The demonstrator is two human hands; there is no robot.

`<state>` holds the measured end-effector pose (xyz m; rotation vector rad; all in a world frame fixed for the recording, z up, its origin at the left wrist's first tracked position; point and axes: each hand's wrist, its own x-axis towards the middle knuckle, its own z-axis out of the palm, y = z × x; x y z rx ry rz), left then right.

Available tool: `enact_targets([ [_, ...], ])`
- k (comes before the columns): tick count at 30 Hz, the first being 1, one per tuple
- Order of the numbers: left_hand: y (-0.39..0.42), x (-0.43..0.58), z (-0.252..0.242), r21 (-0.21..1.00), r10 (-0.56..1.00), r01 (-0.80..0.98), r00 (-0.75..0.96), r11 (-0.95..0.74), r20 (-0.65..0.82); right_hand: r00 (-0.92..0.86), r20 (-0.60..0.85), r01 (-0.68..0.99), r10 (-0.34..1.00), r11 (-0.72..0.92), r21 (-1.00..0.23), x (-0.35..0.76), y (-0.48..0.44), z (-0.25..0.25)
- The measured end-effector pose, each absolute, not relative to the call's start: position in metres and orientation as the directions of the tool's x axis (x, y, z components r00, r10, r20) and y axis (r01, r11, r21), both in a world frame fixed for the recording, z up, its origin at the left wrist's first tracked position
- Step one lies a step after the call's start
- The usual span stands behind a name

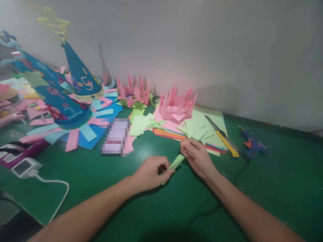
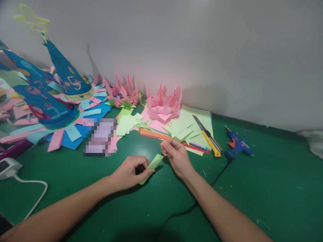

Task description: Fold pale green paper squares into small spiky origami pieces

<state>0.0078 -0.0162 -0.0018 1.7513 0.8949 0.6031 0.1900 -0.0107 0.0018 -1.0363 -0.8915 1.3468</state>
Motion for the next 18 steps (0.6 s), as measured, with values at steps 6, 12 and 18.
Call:
enact_targets([
  [6,-0.0115,0.0092,-0.0024,0.981,0.838,0.078,0.509,0.179,-0.194,-0.152,-0.091,-0.232,0.984,-0.125,-0.965,0.1846,-0.0119,-0.0014],
  [12,-0.0097,0.0085,-0.0035,0.974,0.827,-0.041,0.538,0.221,-0.164,-0.335,-0.083,-0.177,0.938,-0.149,-0.973,0.1812,-0.0160,-0.0020],
  [18,-0.0103,0.0083,-0.0069,0.983,0.823,-0.046,0.554,0.176,-0.121,-0.309,-0.110,-0.164,0.945,-0.167,-0.972,0.1814,-0.0184,-0.0016],
])
